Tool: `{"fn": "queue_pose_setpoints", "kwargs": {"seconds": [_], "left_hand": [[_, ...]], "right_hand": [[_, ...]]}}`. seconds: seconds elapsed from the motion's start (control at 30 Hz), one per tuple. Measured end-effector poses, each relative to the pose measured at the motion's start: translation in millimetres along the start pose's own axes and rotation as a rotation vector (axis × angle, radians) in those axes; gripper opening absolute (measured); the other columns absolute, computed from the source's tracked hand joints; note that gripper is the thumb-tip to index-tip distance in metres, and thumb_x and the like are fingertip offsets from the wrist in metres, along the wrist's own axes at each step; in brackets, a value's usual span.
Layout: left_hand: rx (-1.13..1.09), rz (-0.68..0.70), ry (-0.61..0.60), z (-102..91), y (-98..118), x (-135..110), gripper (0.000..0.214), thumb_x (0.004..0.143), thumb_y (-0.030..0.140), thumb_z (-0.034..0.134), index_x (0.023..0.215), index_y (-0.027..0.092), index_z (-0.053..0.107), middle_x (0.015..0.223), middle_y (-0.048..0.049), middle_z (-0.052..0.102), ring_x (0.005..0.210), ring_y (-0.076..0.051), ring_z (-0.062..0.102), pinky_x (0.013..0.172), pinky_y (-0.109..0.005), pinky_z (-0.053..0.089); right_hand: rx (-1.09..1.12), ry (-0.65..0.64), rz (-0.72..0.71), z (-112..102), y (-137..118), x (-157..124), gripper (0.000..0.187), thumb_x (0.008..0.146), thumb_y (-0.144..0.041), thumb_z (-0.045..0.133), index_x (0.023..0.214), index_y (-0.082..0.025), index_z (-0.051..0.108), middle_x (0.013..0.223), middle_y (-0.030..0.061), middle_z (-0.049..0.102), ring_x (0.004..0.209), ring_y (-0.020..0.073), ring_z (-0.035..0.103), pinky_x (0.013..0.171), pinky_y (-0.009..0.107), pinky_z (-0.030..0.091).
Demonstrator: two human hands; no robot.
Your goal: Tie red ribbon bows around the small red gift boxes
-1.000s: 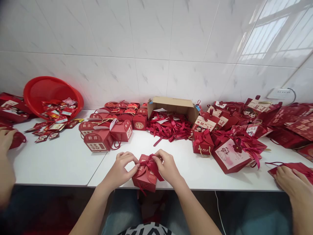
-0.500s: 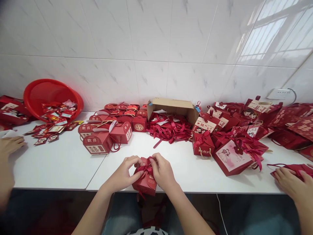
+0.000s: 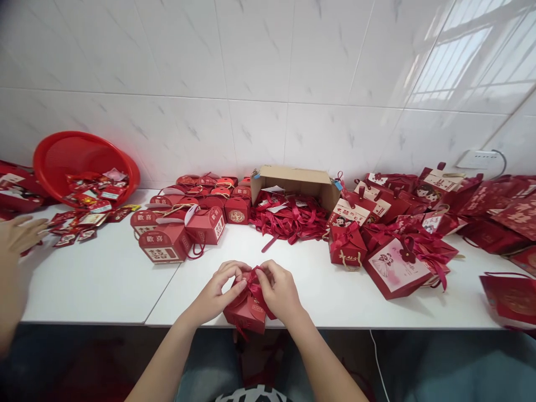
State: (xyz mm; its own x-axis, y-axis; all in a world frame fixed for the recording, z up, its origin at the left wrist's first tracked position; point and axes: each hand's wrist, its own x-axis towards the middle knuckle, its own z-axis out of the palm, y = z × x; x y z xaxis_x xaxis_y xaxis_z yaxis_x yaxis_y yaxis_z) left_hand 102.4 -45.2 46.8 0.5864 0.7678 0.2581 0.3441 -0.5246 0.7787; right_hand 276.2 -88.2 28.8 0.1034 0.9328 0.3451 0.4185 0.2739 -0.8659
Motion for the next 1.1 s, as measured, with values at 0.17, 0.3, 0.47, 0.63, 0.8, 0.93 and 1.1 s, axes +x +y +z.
{"fn": "queue_pose_setpoints", "kwargs": {"seconds": [0.17, 0.3, 0.47, 0.63, 0.8, 0.93, 1.1], "left_hand": [[-0.009, 0.023, 0.021, 5.2, 0, -2, 0.015, 0.09, 0.03, 0.044, 0.079, 0.021, 0.048, 0.112, -0.0078, 0.058, 0.115, -0.021, 0.047, 0.101, -0.041, 0.037], [0.017, 0.014, 0.033, 7.3, 0, -9, 0.014, 0.091, 0.028, 0.043, 0.08, 0.022, 0.049, 0.12, -0.0086, 0.057, 0.127, -0.024, 0.038, 0.105, -0.046, 0.033], [0.077, -0.001, 0.034, 7.3, 2, -17, 0.011, 0.089, 0.026, 0.045, 0.082, 0.022, 0.051, 0.127, -0.0075, 0.054, 0.133, -0.024, 0.031, 0.107, -0.047, 0.032], [0.008, -0.048, 0.088, 10.1, 5, -20, 0.007, 0.089, 0.028, 0.046, 0.084, 0.022, 0.046, 0.124, -0.009, 0.054, 0.124, -0.023, 0.044, 0.103, -0.043, 0.037], [-0.111, -0.057, 0.087, 12.3, -3, -12, 0.005, 0.09, 0.025, 0.043, 0.085, 0.022, 0.044, 0.124, -0.0103, 0.054, 0.124, -0.022, 0.045, 0.103, -0.044, 0.037], [-0.079, -0.025, 0.059, 4.9, -7, 0, 0.007, 0.084, 0.017, 0.045, 0.088, 0.022, 0.048, 0.124, -0.0093, 0.055, 0.121, -0.022, 0.047, 0.102, -0.041, 0.038], [-0.075, -0.001, 0.017, -7.0, -1, 6, 0.017, 0.072, 0.008, 0.045, 0.08, 0.022, 0.047, 0.122, -0.0057, 0.055, 0.12, -0.022, 0.044, 0.103, -0.039, 0.034]], "right_hand": [[0.009, 0.025, 0.012, -3, 2, 4, 0.019, 0.087, -0.034, 0.05, 0.078, -0.019, 0.058, 0.069, -0.0005, 0.059, 0.05, 0.0105, 0.045, 0.048, 0.023, 0.036], [-0.002, 0.052, -0.016, -6, 10, 6, 0.019, 0.086, -0.033, 0.053, 0.075, -0.019, 0.058, 0.073, 0.0002, 0.057, 0.047, 0.0088, 0.04, 0.046, 0.024, 0.033], [0.005, 0.079, -0.004, -7, 19, 4, 0.019, 0.087, -0.033, 0.051, 0.076, -0.018, 0.058, 0.077, 0.0007, 0.057, 0.044, 0.0077, 0.039, 0.044, 0.024, 0.032], [0.001, 0.095, -0.07, -4, 14, 2, 0.015, 0.088, -0.029, 0.049, 0.08, -0.019, 0.056, 0.092, 0.0053, 0.063, 0.074, 0.0152, 0.058, 0.066, 0.027, 0.045], [0.116, 0.0, -0.026, -4, 6, -2, 0.018, 0.092, -0.031, 0.043, 0.089, -0.02, 0.056, 0.093, 0.0056, 0.066, 0.089, 0.0178, 0.061, 0.08, 0.03, 0.047], [0.084, 0.054, 0.021, -5, 1, -14, 0.021, 0.09, -0.035, 0.046, 0.083, -0.019, 0.058, 0.081, 0.0041, 0.065, 0.077, 0.0177, 0.06, 0.072, 0.028, 0.047], [0.036, 0.165, 0.071, -2, -2, -28, 0.017, 0.086, -0.032, 0.052, 0.079, -0.019, 0.06, 0.077, 0.0033, 0.064, 0.072, 0.0177, 0.058, 0.068, 0.029, 0.045]]}}
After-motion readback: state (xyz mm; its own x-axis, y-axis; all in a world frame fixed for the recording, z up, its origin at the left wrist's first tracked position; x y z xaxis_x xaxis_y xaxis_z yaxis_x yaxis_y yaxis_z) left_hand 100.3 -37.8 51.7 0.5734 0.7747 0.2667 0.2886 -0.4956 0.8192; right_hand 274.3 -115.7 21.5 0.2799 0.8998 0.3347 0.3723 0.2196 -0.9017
